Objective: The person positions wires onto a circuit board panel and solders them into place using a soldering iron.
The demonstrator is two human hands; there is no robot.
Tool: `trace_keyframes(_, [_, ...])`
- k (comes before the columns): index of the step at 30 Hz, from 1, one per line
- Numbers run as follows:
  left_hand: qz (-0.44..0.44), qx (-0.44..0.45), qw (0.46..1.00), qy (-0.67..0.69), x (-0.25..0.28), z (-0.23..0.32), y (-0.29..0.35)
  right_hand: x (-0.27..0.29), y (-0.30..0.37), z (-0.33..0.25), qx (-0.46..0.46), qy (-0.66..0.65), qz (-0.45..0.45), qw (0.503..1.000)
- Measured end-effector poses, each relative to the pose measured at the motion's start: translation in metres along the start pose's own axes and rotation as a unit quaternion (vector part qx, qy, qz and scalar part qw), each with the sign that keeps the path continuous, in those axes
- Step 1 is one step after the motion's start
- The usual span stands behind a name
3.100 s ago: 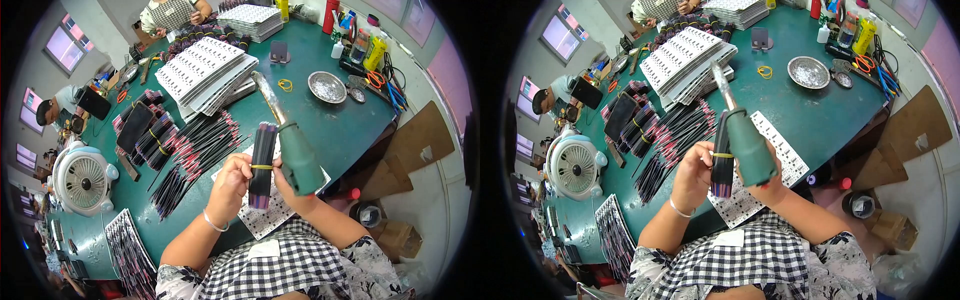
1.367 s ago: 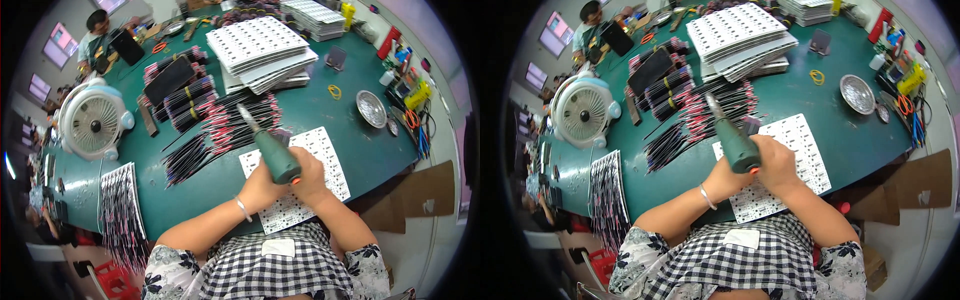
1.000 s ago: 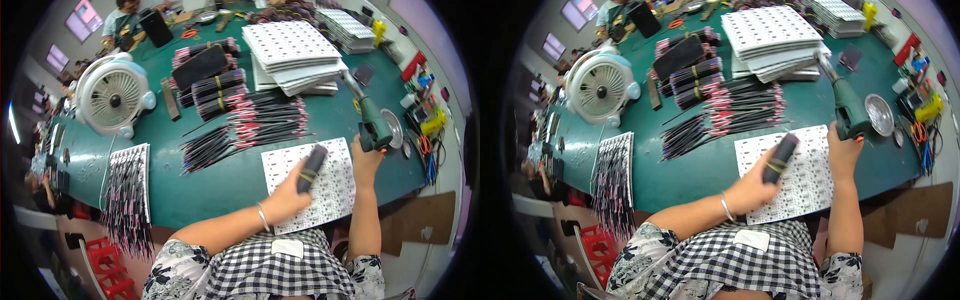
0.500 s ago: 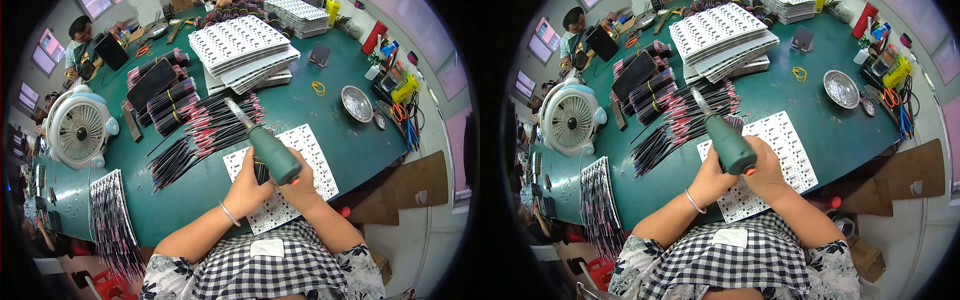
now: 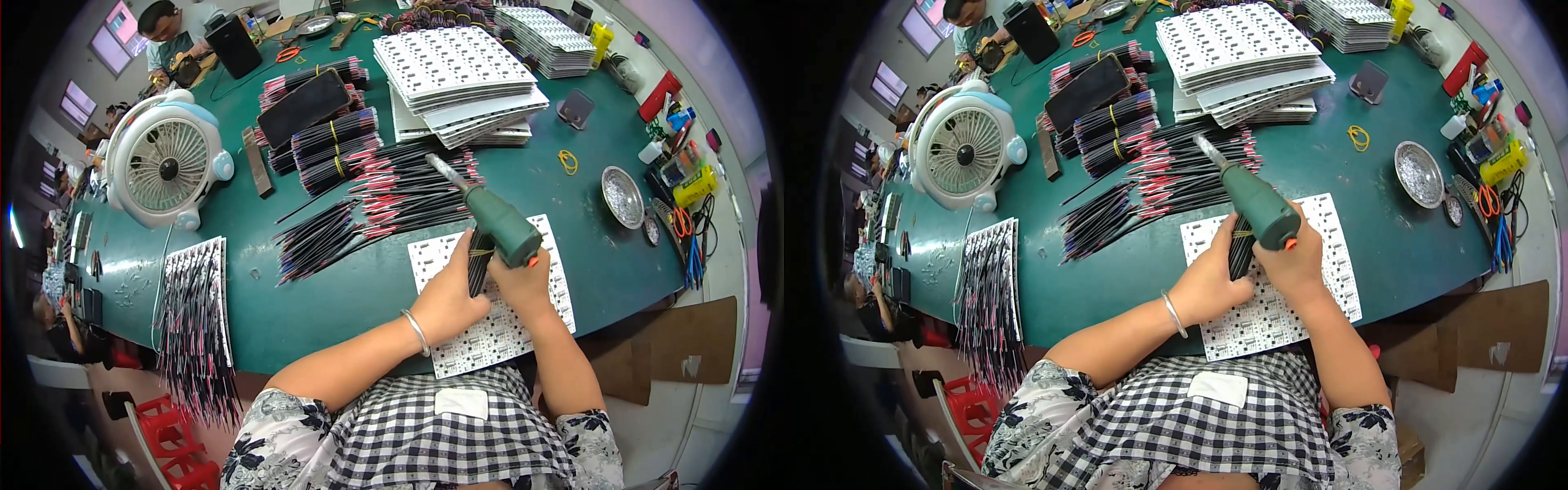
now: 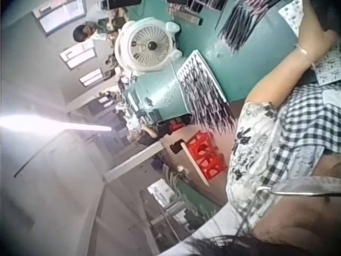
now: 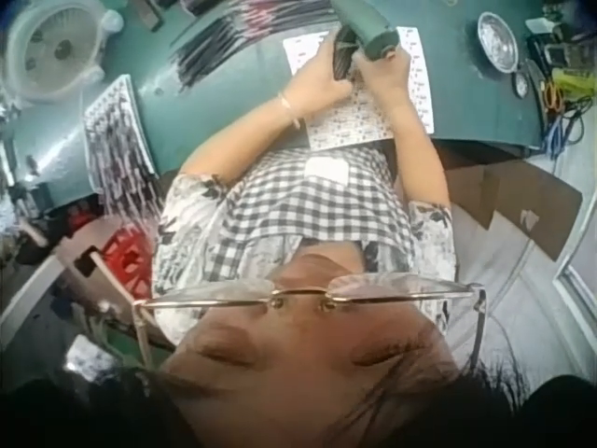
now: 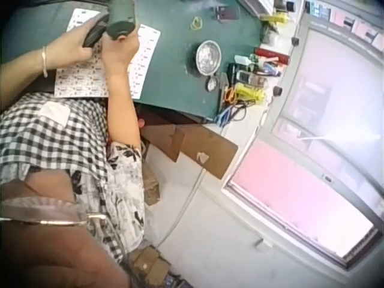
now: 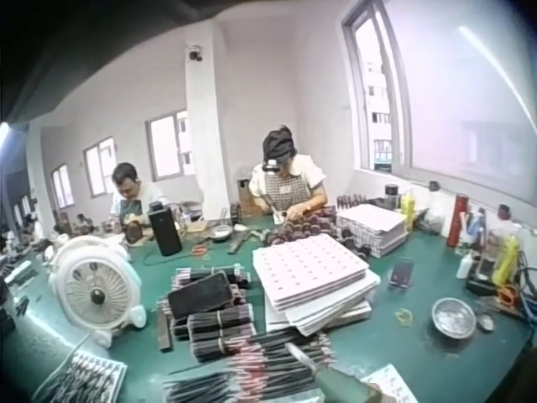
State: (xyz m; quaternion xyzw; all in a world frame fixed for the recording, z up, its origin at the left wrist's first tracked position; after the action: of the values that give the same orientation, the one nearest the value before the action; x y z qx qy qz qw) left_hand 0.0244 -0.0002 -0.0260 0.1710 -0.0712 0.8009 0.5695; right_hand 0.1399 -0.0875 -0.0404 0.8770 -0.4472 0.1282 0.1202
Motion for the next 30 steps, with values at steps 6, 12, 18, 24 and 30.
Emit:
trace_keyframes(6, [0.008,-0.012,0.999,0.045,-0.002,0.001,0.003,0.006,-0.01,-0.006,-0.034,-0.009,0.008,0.999])
trace_keyframes(12, [-0.011,0.001,0.996,0.084,-0.006,0.011,0.011,0.017,-0.016,-0.012,0.05,0.057,0.004,0.997])
trace_keyframes(18, [-0.033,0.02,0.991,0.128,-0.006,0.016,0.02,0.029,-0.029,-0.017,0.009,0.08,-0.004,0.997])
trace_keyframes(24, [-0.043,0.056,0.988,0.14,0.001,0.026,0.034,0.135,-0.073,-0.009,0.159,0.131,0.209,0.956])
trace_keyframes(30, [0.035,-0.022,0.977,0.211,0.005,0.01,0.003,0.062,-0.017,-0.022,-0.037,-0.183,0.114,0.976])
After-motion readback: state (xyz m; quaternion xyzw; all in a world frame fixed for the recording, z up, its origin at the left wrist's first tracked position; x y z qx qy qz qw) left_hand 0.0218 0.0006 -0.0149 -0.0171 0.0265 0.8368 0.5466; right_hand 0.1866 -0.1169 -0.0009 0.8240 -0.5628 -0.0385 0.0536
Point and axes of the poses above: each hand's wrist, its own y-axis away from the middle knuckle, its own x-axis out of the back of the hand, z = x × y, the point moved 4 cm from there along -y, towards the middle knuckle, and after that the axes turned 10 degrees about -x, right-handed, at the moved point
